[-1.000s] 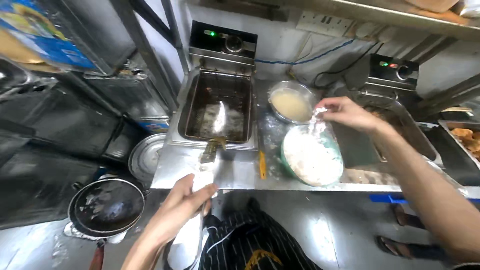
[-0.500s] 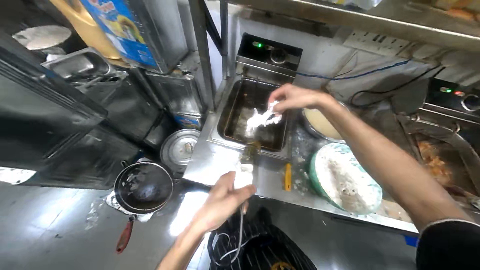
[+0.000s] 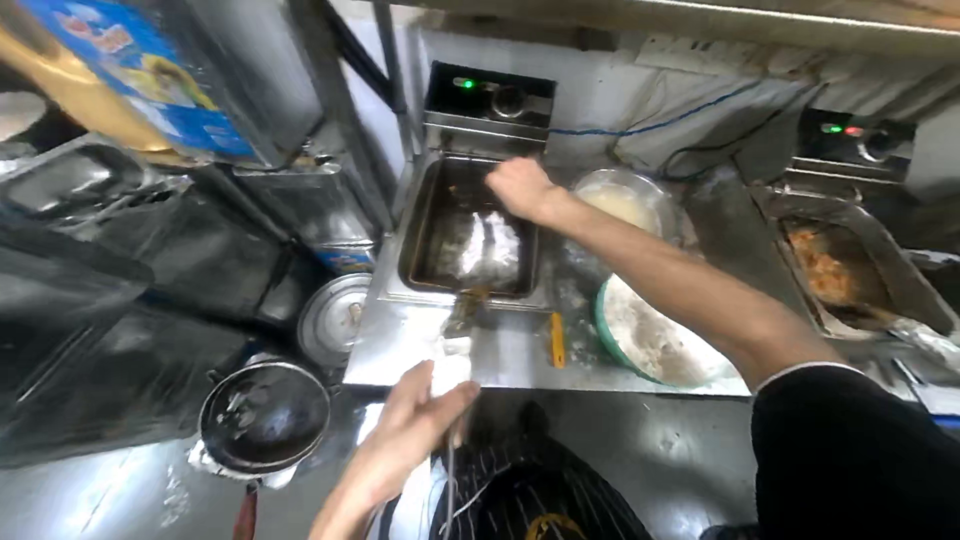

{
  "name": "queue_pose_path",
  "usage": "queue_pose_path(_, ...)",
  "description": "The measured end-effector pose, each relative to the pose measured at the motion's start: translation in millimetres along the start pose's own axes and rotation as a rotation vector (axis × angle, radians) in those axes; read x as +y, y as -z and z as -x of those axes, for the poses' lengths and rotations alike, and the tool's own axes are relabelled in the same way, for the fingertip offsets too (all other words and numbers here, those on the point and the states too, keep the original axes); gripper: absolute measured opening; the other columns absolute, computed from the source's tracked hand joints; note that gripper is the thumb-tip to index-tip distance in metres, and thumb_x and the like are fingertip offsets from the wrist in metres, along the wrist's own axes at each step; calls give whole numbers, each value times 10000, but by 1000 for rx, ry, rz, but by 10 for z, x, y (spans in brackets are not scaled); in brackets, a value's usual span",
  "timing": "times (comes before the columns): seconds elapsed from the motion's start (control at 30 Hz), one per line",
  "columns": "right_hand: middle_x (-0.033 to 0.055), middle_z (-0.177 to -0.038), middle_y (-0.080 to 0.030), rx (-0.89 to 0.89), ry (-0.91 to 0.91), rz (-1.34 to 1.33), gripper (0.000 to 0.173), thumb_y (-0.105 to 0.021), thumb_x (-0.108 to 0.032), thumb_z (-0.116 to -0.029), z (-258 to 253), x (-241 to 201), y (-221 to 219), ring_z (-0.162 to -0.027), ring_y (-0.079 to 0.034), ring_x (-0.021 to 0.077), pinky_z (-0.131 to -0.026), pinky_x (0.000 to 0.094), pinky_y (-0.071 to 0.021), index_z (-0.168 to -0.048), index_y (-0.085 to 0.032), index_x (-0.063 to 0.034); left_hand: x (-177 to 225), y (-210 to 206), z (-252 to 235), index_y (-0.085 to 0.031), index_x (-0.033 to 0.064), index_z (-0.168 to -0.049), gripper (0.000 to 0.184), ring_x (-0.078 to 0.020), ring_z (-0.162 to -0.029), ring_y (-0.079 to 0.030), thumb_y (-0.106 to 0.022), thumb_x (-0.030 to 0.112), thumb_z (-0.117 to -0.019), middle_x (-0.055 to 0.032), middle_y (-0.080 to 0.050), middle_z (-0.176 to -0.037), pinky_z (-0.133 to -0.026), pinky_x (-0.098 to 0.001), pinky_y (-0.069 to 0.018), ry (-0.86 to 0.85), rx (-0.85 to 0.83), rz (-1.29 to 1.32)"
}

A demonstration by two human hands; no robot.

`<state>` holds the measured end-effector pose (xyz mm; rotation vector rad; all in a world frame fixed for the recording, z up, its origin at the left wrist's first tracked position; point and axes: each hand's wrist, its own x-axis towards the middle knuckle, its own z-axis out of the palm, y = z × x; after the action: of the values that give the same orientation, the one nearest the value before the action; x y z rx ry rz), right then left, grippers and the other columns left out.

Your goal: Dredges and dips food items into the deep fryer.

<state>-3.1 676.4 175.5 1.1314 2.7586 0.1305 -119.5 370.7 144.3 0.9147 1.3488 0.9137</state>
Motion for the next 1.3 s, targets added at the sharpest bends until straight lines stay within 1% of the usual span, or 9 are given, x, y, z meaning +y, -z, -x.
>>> queue_pose_path(0.23,159,-1051,-740,309,-144,-252,230,-643,-206,-976,1550,1062,80,-976,-711,370,-858,602,-542,-1132,-739,-66,98,-49,20,-549,82,-1030,46,-13,-483,-528,-574,78,-991,73,-599,-626,-455,-167,-441,67,41,-85)
queue_pose_path(0.37,187,-949,-731,76,-364,-341,205,-693,-221,-949,2503,1619,-842,-903,-703,410,-810,656,-535,-1059,-750,-57,88,-25,-12,-548,82,-1051,66,-18,-488,-541,-562,75,-987,72,-608,-644,-460,-171,-459,62,58,-115)
queue_pose_path(0.5,201,-1133,-724,-277,-538,-418,439,-791,-352,-889,3012,1661,-1693,-1079,-674,431,-922,673,-499,-1243,-718,-103,81,-11,-29,-549,91,-1048,62,-19,-480,-532,-572,103,-992,71,-602,-629,-449,-172,-444,74,73,-147)
queue_pose_path(0.67,169,-1352,-625,-345,-502,-364,841,-880,-438,-758,3048,1440,-2136,-1269,-561,420,-998,623,-486,-1477,-552,-152,76,-1,-74,-551,91,-1047,60,-21,-472,-523,-565,115,-994,52,-610,-640,-424,-159,-418,109,87,-159)
queue_pose_path(0.83,162,-1177,-705,-266,-462,-446,558,-836,-354,-810,3065,1496,-2054,-1114,-650,389,-932,616,-509,-1302,-676,-144,88,-4,-119,-570,100,-1017,36,-21,-459,-516,-556,129,-1000,50,-610,-645,-412,-155,-414,108,73,-143)
queue_pose_path(0.97,193,-1063,-707,-39,-445,-793,295,-720,-45,-897,3136,1629,-1972,-964,-683,349,-879,579,-532,-1190,-698,-30,75,79,-150,-589,109,-1043,86,-24,-454,-531,-532,165,-1010,48,-632,-662,-408,-158,-436,92,9,-138)
queue_pose_path(1.07,207,-1153,-704,-92,-441,-689,344,-696,-109,-928,3141,1654,-2016,-1024,-687,385,-920,610,-523,-1268,-683,-56,68,118,-153,-588,88,-1121,172,-42,-488,-575,-496,177,-1006,21,-688,-795,-430,-173,-491,81,-31,-104)
queue_pose_path(1.17,162,-1244,-695,-240,-414,-522,628,-814,-442,-849,3099,1525,-2134,-1164,-643,376,-1011,608,-485,-1359,-644,-117,71,126,-144,-574,66,-1204,246,-68,-537,-610,-458,193,-1028,-1,-712,-911,-467,-206,-530,106,-40,-103)
queue_pose_path(1.3,197,-1240,-680,-202,-424,-541,506,-837,-232,-848,3061,1343,-2055,-1178,-622,419,-993,621,-479,-1313,-683,-104,-8,165,-126,-540,69,-1310,368,-91,-554,-633,-420,278,-1033,-18,-723,-977,-459,-225,-547,101,-62,-54)
